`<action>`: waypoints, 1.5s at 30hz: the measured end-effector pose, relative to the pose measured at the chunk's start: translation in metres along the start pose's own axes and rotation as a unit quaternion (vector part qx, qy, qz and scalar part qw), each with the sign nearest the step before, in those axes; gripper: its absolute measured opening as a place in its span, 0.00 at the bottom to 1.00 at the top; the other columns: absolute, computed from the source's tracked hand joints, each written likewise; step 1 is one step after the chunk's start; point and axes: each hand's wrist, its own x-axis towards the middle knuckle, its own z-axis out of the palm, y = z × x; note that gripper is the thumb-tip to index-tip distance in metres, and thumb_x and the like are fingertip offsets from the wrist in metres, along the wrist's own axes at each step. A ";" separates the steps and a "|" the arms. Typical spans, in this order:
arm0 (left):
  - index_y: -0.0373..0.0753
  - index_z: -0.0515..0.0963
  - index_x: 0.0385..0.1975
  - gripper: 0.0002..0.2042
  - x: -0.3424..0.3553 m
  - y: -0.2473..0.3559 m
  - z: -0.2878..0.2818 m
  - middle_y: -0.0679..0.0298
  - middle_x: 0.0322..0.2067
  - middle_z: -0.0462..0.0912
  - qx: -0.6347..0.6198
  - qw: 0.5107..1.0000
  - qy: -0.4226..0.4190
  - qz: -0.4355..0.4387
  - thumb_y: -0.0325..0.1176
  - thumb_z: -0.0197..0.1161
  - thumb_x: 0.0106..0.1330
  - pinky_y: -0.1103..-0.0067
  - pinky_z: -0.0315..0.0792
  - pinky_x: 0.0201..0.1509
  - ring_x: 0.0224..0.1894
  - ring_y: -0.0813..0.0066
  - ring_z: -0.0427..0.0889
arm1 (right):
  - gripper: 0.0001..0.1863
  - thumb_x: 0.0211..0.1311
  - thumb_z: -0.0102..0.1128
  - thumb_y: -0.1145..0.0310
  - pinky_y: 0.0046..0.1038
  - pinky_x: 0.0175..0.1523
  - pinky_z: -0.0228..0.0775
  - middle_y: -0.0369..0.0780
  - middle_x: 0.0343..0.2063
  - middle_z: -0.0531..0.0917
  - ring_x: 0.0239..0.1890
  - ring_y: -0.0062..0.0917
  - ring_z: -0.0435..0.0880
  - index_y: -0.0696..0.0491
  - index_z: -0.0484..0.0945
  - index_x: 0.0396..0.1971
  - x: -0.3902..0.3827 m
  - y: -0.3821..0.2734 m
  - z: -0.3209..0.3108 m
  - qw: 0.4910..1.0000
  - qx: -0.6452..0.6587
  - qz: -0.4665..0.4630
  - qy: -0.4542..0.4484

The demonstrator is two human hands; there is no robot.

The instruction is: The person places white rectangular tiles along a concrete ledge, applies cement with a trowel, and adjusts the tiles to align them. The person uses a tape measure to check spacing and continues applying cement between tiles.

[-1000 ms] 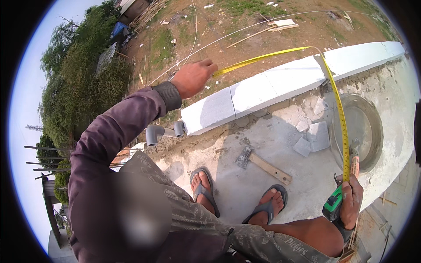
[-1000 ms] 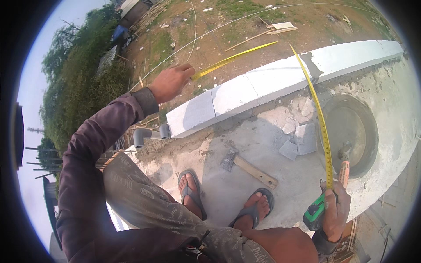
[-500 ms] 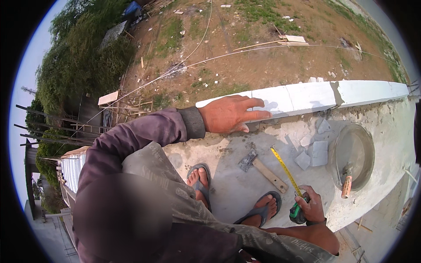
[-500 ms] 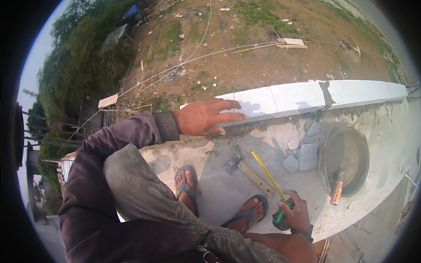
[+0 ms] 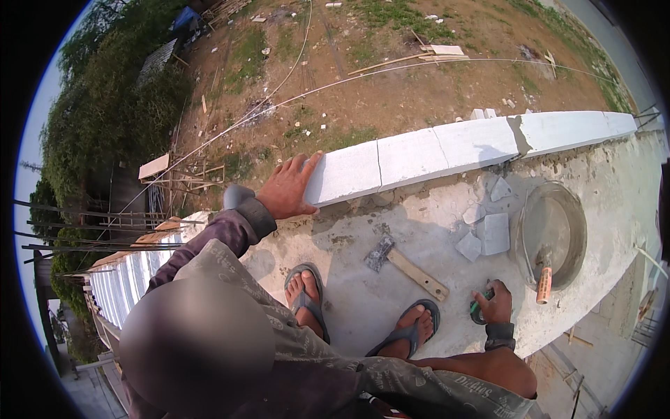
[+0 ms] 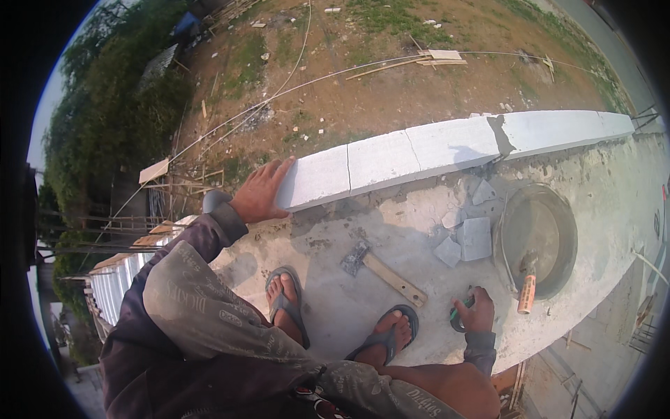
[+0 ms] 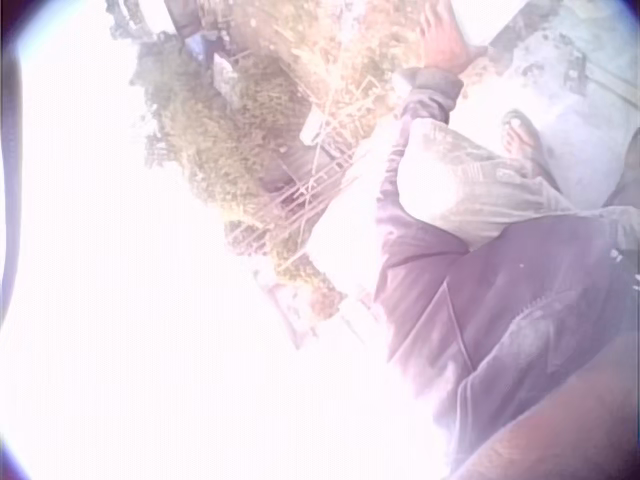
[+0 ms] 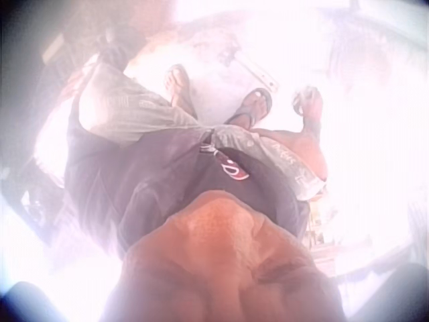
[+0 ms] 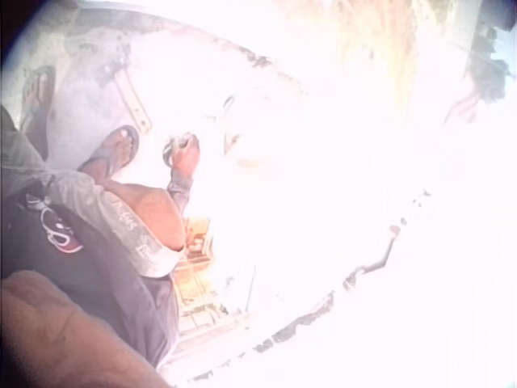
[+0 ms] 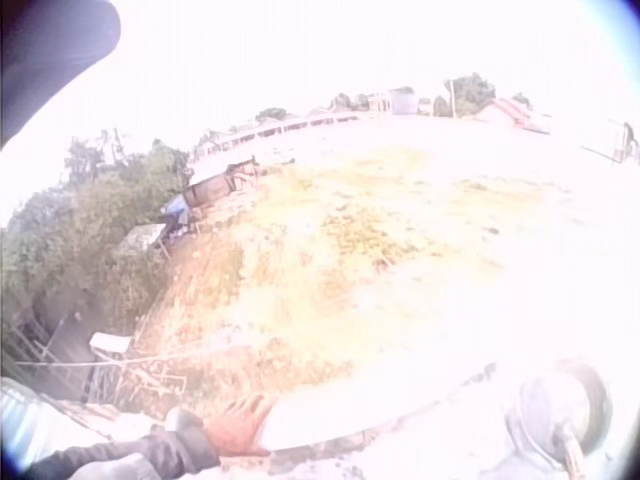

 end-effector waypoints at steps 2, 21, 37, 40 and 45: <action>0.46 0.45 0.78 0.61 0.001 0.001 -0.002 0.41 0.67 0.61 -0.010 1.000 -0.003 0.005 0.51 0.80 0.47 0.50 0.57 0.73 0.69 0.38 0.63 | 0.23 0.45 0.78 0.63 0.40 0.42 0.74 0.49 0.35 0.83 0.37 0.47 0.82 0.58 0.78 0.38 0.000 0.003 0.002 1.000 -0.010 -0.010 0.011; 0.51 0.51 0.77 0.55 0.029 0.032 0.008 0.45 0.68 0.59 -0.004 0.996 0.060 0.060 0.48 0.79 0.49 0.50 0.55 0.73 0.70 0.42 0.61 | 0.44 0.53 0.75 0.61 0.54 0.75 0.48 0.43 0.74 0.57 0.77 0.48 0.49 0.45 0.65 0.71 0.151 -0.208 -0.002 0.938 -0.094 -0.325 0.079; 0.35 0.51 0.76 0.51 0.081 0.094 0.003 0.50 0.77 0.47 0.015 0.973 0.093 0.210 0.59 0.68 0.59 0.54 0.41 0.81 0.80 0.49 0.44 | 0.40 0.73 0.49 0.41 0.58 0.76 0.42 0.48 0.75 0.57 0.78 0.47 0.50 0.61 0.64 0.70 0.273 -0.213 -0.016 0.966 -0.158 -0.090 0.183; 0.33 0.51 0.75 0.51 0.096 0.108 0.003 0.49 0.77 0.48 0.012 0.968 0.085 0.235 0.56 0.69 0.59 0.56 0.41 0.81 0.80 0.50 0.45 | 0.40 0.73 0.50 0.43 0.55 0.77 0.41 0.49 0.75 0.58 0.78 0.46 0.49 0.62 0.62 0.71 0.292 -0.204 -0.017 0.968 -0.167 -0.051 0.182; 0.31 0.51 0.75 0.48 0.101 0.113 0.009 0.49 0.77 0.48 0.035 0.968 0.085 0.235 0.54 0.67 0.63 0.57 0.42 0.81 0.79 0.51 0.46 | 0.39 0.73 0.50 0.46 0.53 0.78 0.41 0.49 0.74 0.60 0.78 0.46 0.51 0.63 0.62 0.70 0.299 -0.198 -0.009 0.968 -0.153 -0.046 0.192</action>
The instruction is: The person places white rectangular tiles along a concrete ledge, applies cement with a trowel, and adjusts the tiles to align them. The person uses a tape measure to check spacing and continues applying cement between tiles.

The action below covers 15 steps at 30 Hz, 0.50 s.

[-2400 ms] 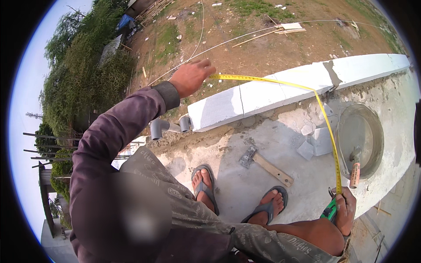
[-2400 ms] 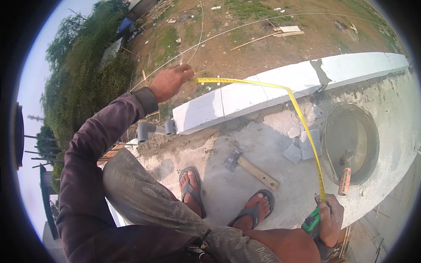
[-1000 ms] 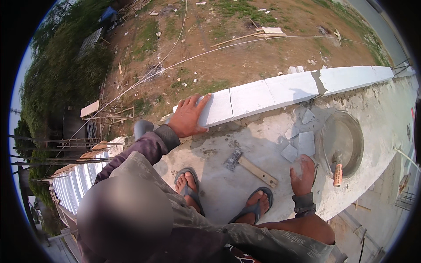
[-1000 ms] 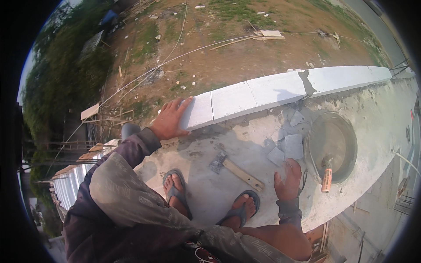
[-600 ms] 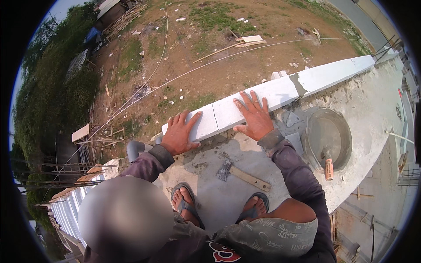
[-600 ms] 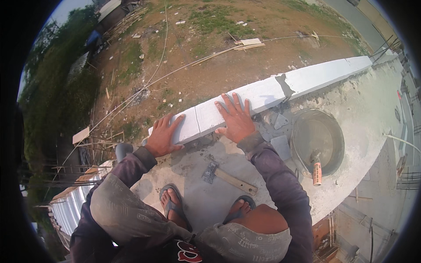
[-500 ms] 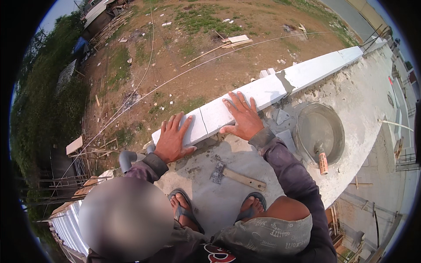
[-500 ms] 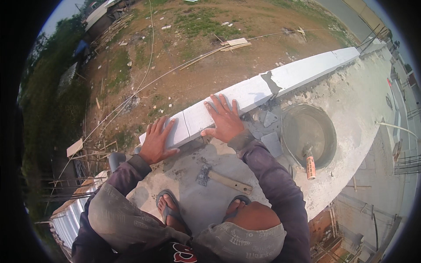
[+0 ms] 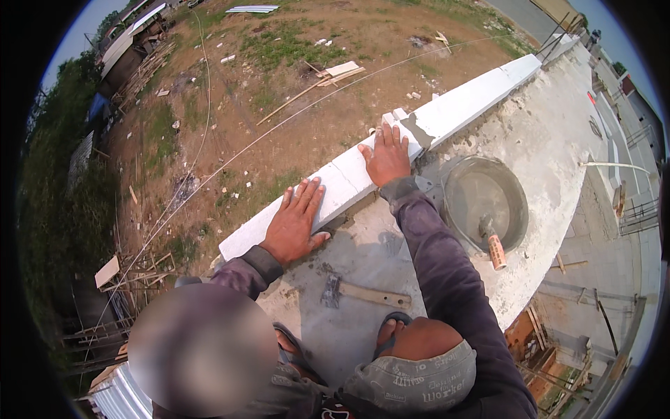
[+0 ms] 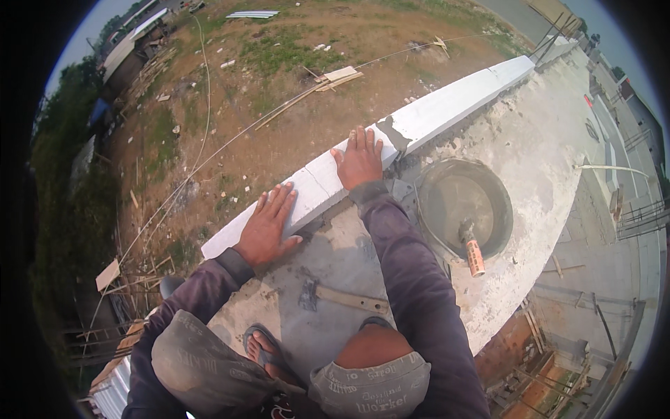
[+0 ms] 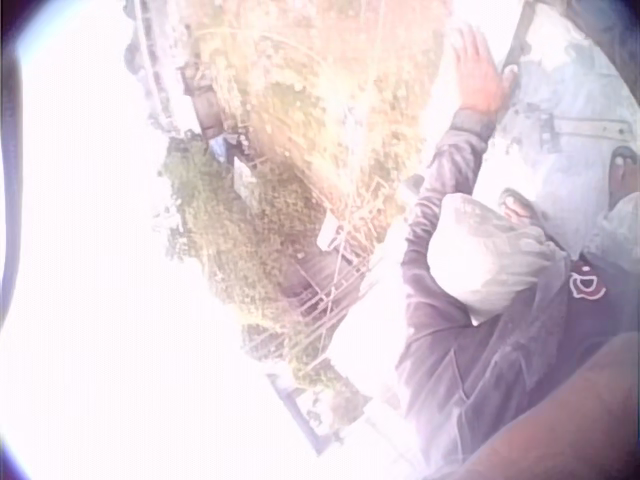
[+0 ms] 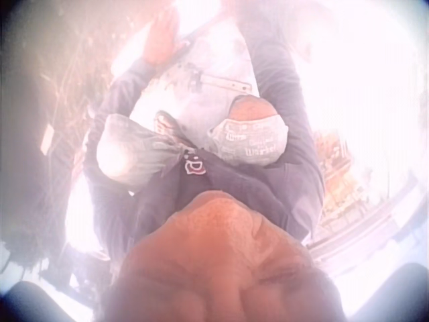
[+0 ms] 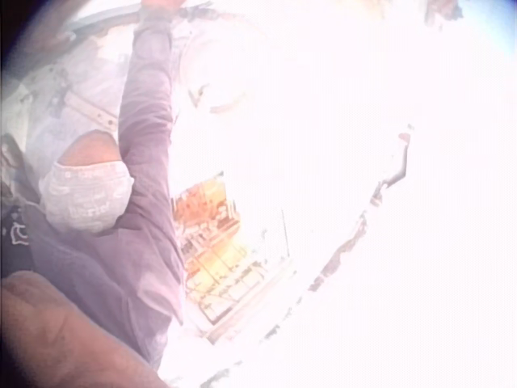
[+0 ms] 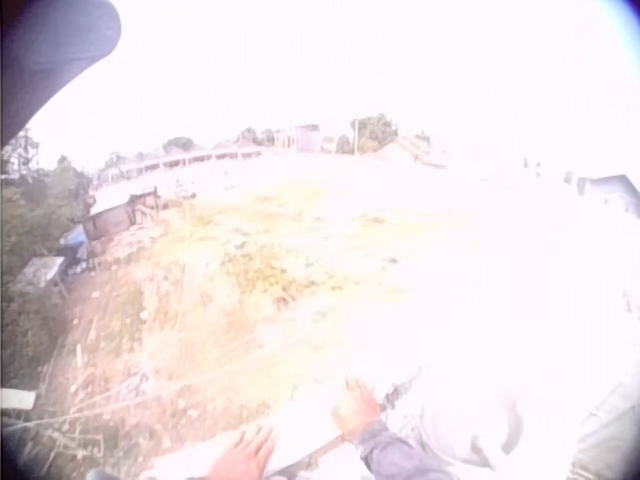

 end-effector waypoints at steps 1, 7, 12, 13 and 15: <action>0.31 0.51 0.75 0.48 0.000 0.000 0.001 0.49 0.77 0.48 -0.003 1.000 0.005 0.002 0.53 0.66 0.63 0.57 0.42 0.81 0.79 0.51 0.46 | 0.39 0.74 0.50 0.46 0.53 0.77 0.42 0.50 0.74 0.60 0.77 0.48 0.52 0.64 0.63 0.70 0.000 0.000 0.001 1.000 -0.005 -0.001 0.003; 0.31 0.51 0.75 0.45 0.001 0.000 0.003 0.49 0.77 0.49 -0.002 1.000 0.008 -0.001 0.49 0.65 0.65 0.57 0.43 0.81 0.79 0.50 0.46 | 0.38 0.75 0.49 0.46 0.54 0.76 0.45 0.53 0.72 0.62 0.76 0.51 0.55 0.66 0.66 0.67 0.001 -0.002 0.000 1.000 -0.009 -0.004 0.011; 0.32 0.52 0.75 0.40 0.004 -0.001 0.004 0.49 0.76 0.50 0.001 1.000 0.026 -0.002 0.46 0.61 0.70 0.58 0.44 0.81 0.79 0.51 0.48 | 0.38 0.75 0.49 0.46 0.53 0.76 0.46 0.53 0.72 0.62 0.76 0.50 0.55 0.67 0.67 0.66 0.002 -0.003 -0.001 1.000 -0.007 0.000 0.012; 0.32 0.52 0.75 0.39 0.005 -0.001 0.005 0.49 0.76 0.50 -0.002 1.000 0.018 -0.006 0.45 0.61 0.70 0.58 0.44 0.81 0.79 0.51 0.48 | 0.38 0.75 0.49 0.46 0.53 0.76 0.46 0.52 0.72 0.62 0.76 0.50 0.55 0.66 0.67 0.66 0.002 -0.003 -0.001 1.000 -0.010 0.000 0.010; 0.32 0.52 0.75 0.38 0.006 -0.001 0.006 0.50 0.76 0.50 0.002 1.000 0.029 -0.003 0.44 0.60 0.71 0.58 0.45 0.81 0.79 0.51 0.49 | 0.38 0.75 0.49 0.45 0.53 0.76 0.46 0.51 0.72 0.62 0.76 0.50 0.55 0.66 0.67 0.66 0.002 -0.003 0.000 1.000 -0.016 -0.002 0.016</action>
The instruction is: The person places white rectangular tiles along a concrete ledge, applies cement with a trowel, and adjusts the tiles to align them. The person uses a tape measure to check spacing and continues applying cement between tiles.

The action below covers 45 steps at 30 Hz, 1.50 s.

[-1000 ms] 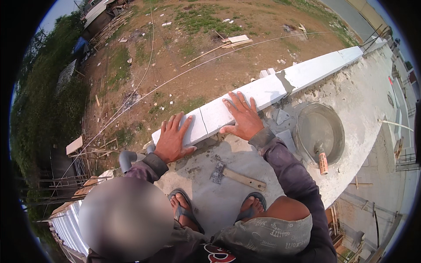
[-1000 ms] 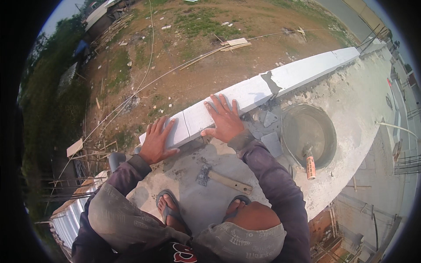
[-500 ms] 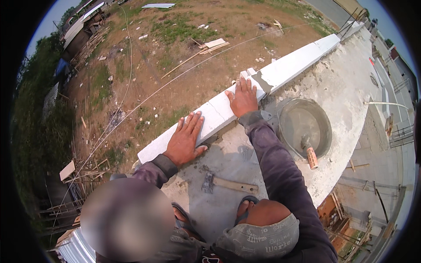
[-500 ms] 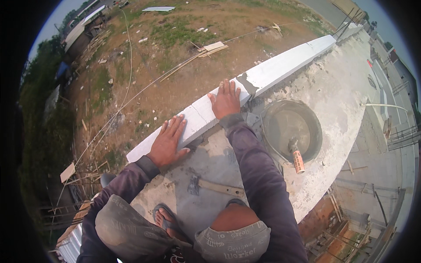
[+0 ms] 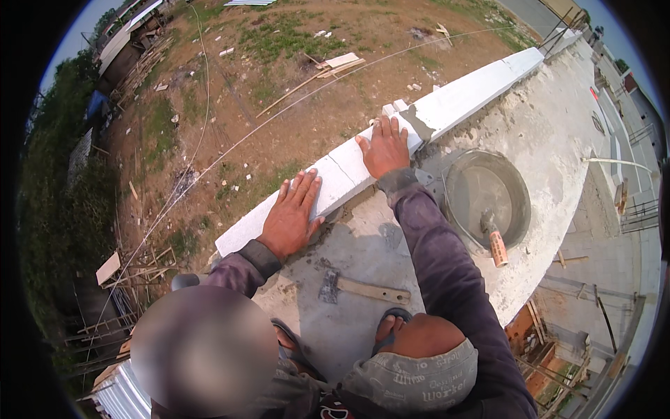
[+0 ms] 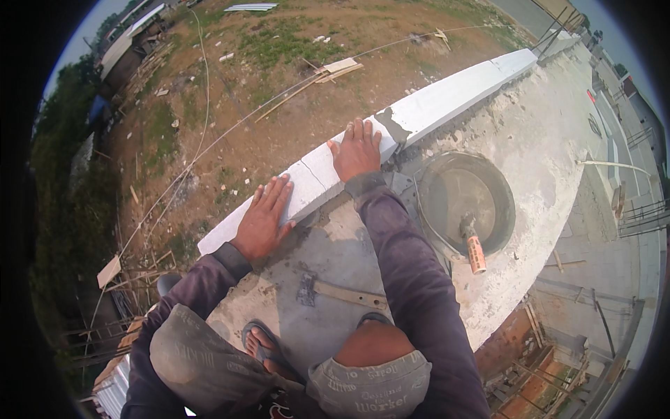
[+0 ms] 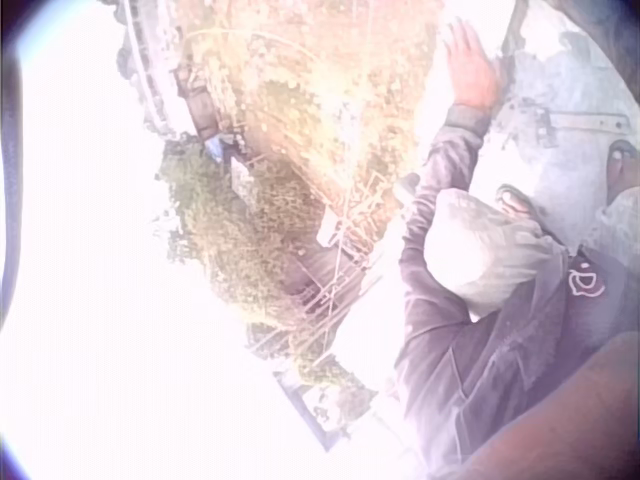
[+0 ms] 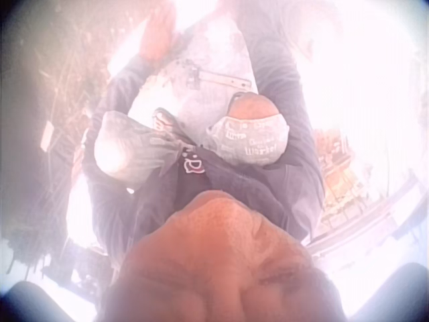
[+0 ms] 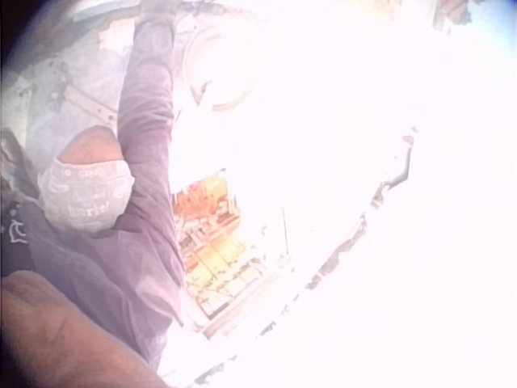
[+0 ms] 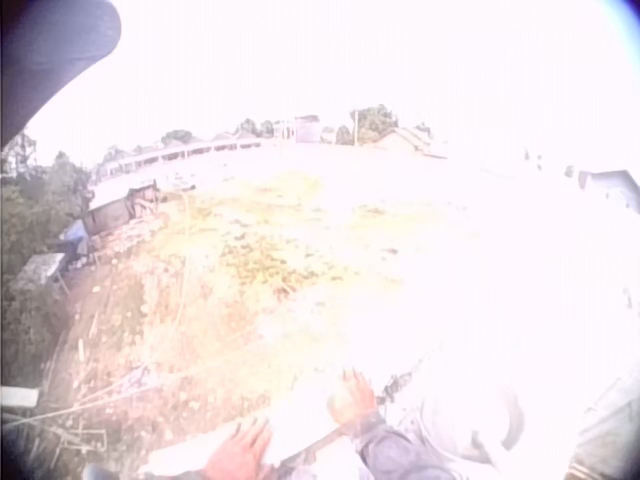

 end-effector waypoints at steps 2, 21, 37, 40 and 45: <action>0.32 0.52 0.75 0.38 0.000 0.000 0.001 0.50 0.76 0.50 0.000 1.000 -0.003 -0.004 0.44 0.59 0.71 0.58 0.45 0.81 0.79 0.51 0.49 | 0.38 0.75 0.49 0.45 0.53 0.76 0.47 0.51 0.72 0.63 0.76 0.50 0.56 0.66 0.67 0.66 0.001 0.000 0.000 1.000 -0.011 -0.001 -0.007; 0.36 0.50 0.76 0.45 -0.040 -0.034 -0.033 0.50 0.77 0.47 -0.069 0.997 0.009 -0.018 0.50 0.67 0.66 0.56 0.44 0.81 0.79 0.47 0.46 | 0.35 0.74 0.51 0.49 0.53 0.77 0.45 0.47 0.73 0.61 0.77 0.44 0.54 0.61 0.64 0.69 -0.016 -0.005 -0.016 0.995 0.066 -0.035 0.066; 0.42 0.52 0.76 0.55 -0.104 -0.048 -0.024 0.43 0.69 0.59 -0.073 0.985 -0.043 -0.151 0.50 0.79 0.49 0.50 0.58 0.72 0.69 0.38 0.63 | 0.54 0.43 0.82 0.59 0.60 0.78 0.37 0.39 0.76 0.59 0.79 0.42 0.50 0.44 0.62 0.73 -0.059 -0.096 -0.036 0.897 0.072 -0.362 -0.245; 0.42 0.53 0.76 0.54 -0.104 -0.050 -0.022 0.43 0.67 0.61 -0.077 0.986 -0.036 -0.143 0.47 0.79 0.50 0.51 0.60 0.70 0.66 0.39 0.66 | 0.50 0.45 0.80 0.64 0.60 0.77 0.40 0.38 0.74 0.62 0.78 0.40 0.53 0.45 0.65 0.71 -0.061 -0.095 -0.034 0.899 0.077 -0.363 -0.232; 0.41 0.53 0.76 0.53 -0.105 -0.053 -0.022 0.42 0.67 0.61 -0.094 0.986 -0.032 -0.134 0.44 0.78 0.50 0.53 0.61 0.70 0.64 0.38 0.68 | 0.47 0.46 0.79 0.66 0.58 0.77 0.42 0.38 0.73 0.63 0.77 0.39 0.55 0.46 0.67 0.70 -0.061 -0.097 -0.036 0.898 0.091 -0.359 -0.236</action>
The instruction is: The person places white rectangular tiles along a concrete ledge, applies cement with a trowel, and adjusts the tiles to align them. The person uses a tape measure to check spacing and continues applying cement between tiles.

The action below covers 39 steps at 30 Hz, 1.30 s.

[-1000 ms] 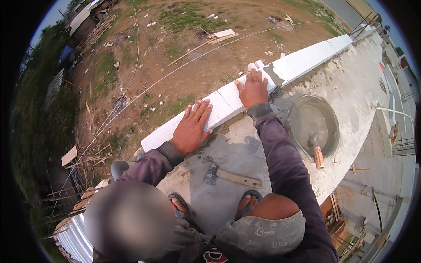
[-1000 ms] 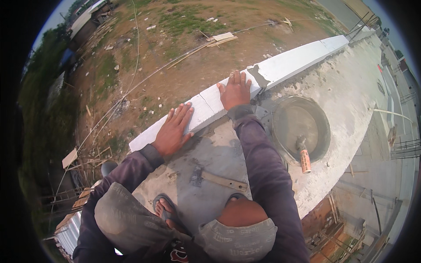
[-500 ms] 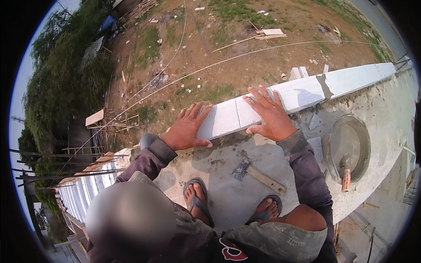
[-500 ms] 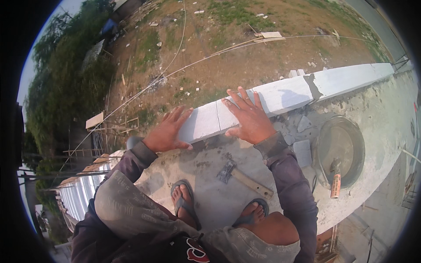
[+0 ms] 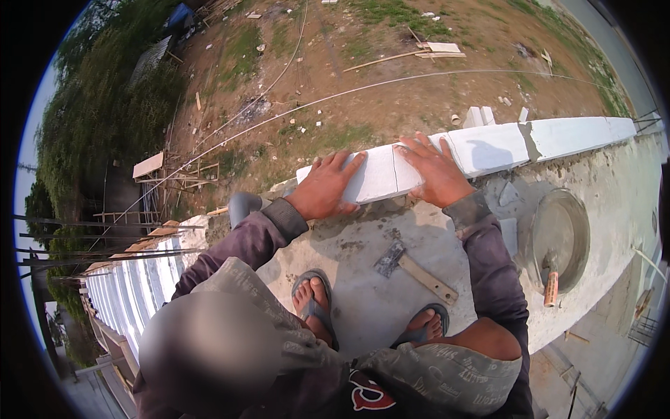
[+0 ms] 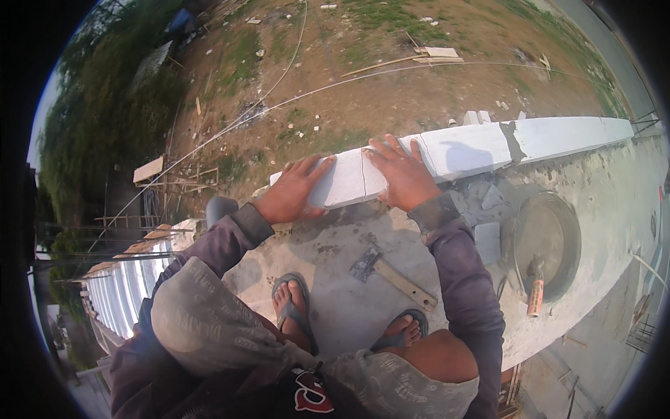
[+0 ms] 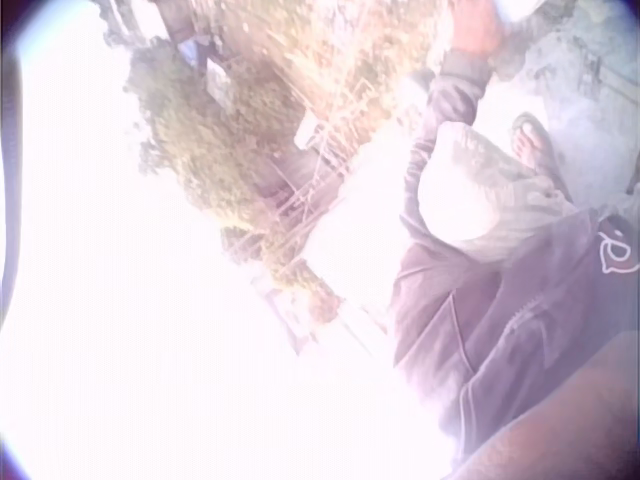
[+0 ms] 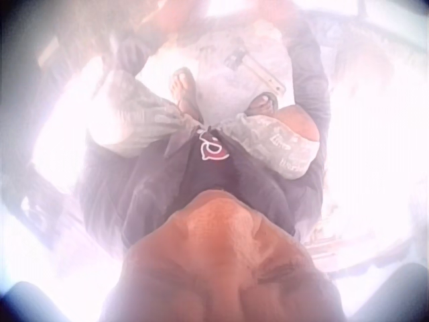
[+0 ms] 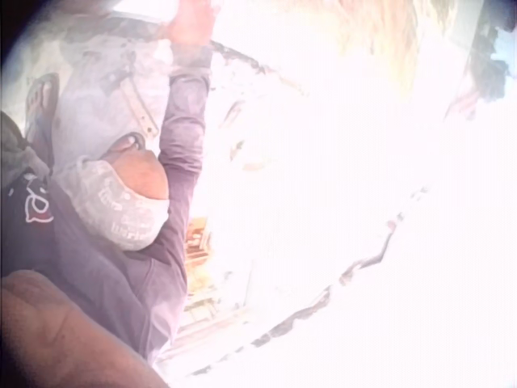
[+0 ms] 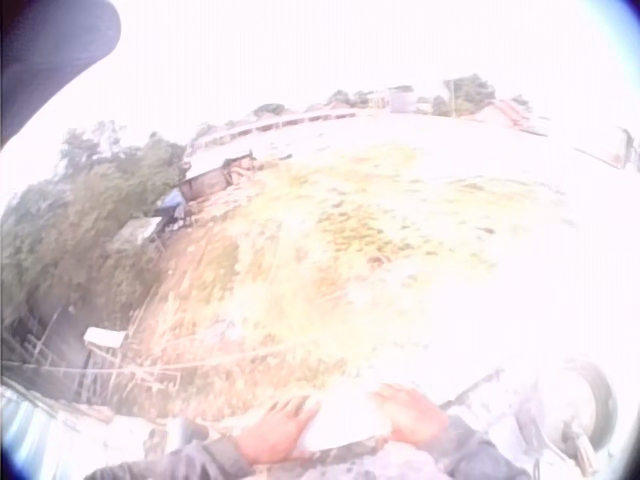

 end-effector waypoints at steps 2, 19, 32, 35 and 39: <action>0.42 0.52 0.76 0.54 0.000 -0.001 0.001 0.41 0.67 0.61 0.003 1.000 -0.002 -0.004 0.44 0.78 0.49 0.55 0.62 0.71 0.65 0.37 0.67 | 0.47 0.46 0.79 0.67 0.57 0.77 0.43 0.38 0.73 0.64 0.77 0.40 0.55 0.46 0.67 0.70 0.000 0.001 -0.001 1.000 0.006 0.002 -0.002; 0.37 0.72 0.58 0.26 -0.042 0.055 0.028 0.53 0.55 0.73 -0.202 0.925 0.269 0.174 0.32 0.71 0.58 0.61 0.70 0.62 0.58 0.50 0.74 | 0.33 0.48 0.75 0.75 0.52 0.74 0.51 0.52 0.72 0.61 0.74 0.52 0.58 0.57 0.74 0.57 -0.007 -0.055 -0.103 0.991 -0.092 -0.084 -0.047; 0.38 0.79 0.43 0.13 -0.105 0.043 0.154 0.58 0.36 0.79 -0.334 0.900 0.258 0.105 0.30 0.68 0.58 0.63 0.77 0.47 0.41 0.54 0.81 | 0.20 0.54 0.69 0.77 0.46 0.70 0.61 0.52 0.64 0.72 0.66 0.51 0.70 0.59 0.79 0.49 -0.038 -0.094 -0.053 0.997 -0.049 -0.012 -0.060; 0.39 0.80 0.43 0.12 -0.112 0.037 0.148 0.58 0.38 0.81 -0.353 0.893 0.271 0.068 0.30 0.68 0.59 0.64 0.77 0.48 0.43 0.55 0.81 | 0.18 0.55 0.68 0.76 0.44 0.69 0.63 0.52 0.63 0.73 0.65 0.50 0.71 0.59 0.79 0.47 -0.043 -0.096 -0.049 0.997 -0.047 -0.010 -0.053; 0.39 0.81 0.41 0.10 -0.115 0.026 0.134 0.58 0.38 0.82 -0.346 0.886 0.306 0.044 0.29 0.68 0.61 0.65 0.78 0.48 0.43 0.55 0.82 | 0.17 0.56 0.68 0.76 0.43 0.66 0.65 0.50 0.60 0.76 0.62 0.48 0.73 0.58 0.79 0.47 -0.041 -0.097 -0.045 0.999 -0.038 -0.009 -0.024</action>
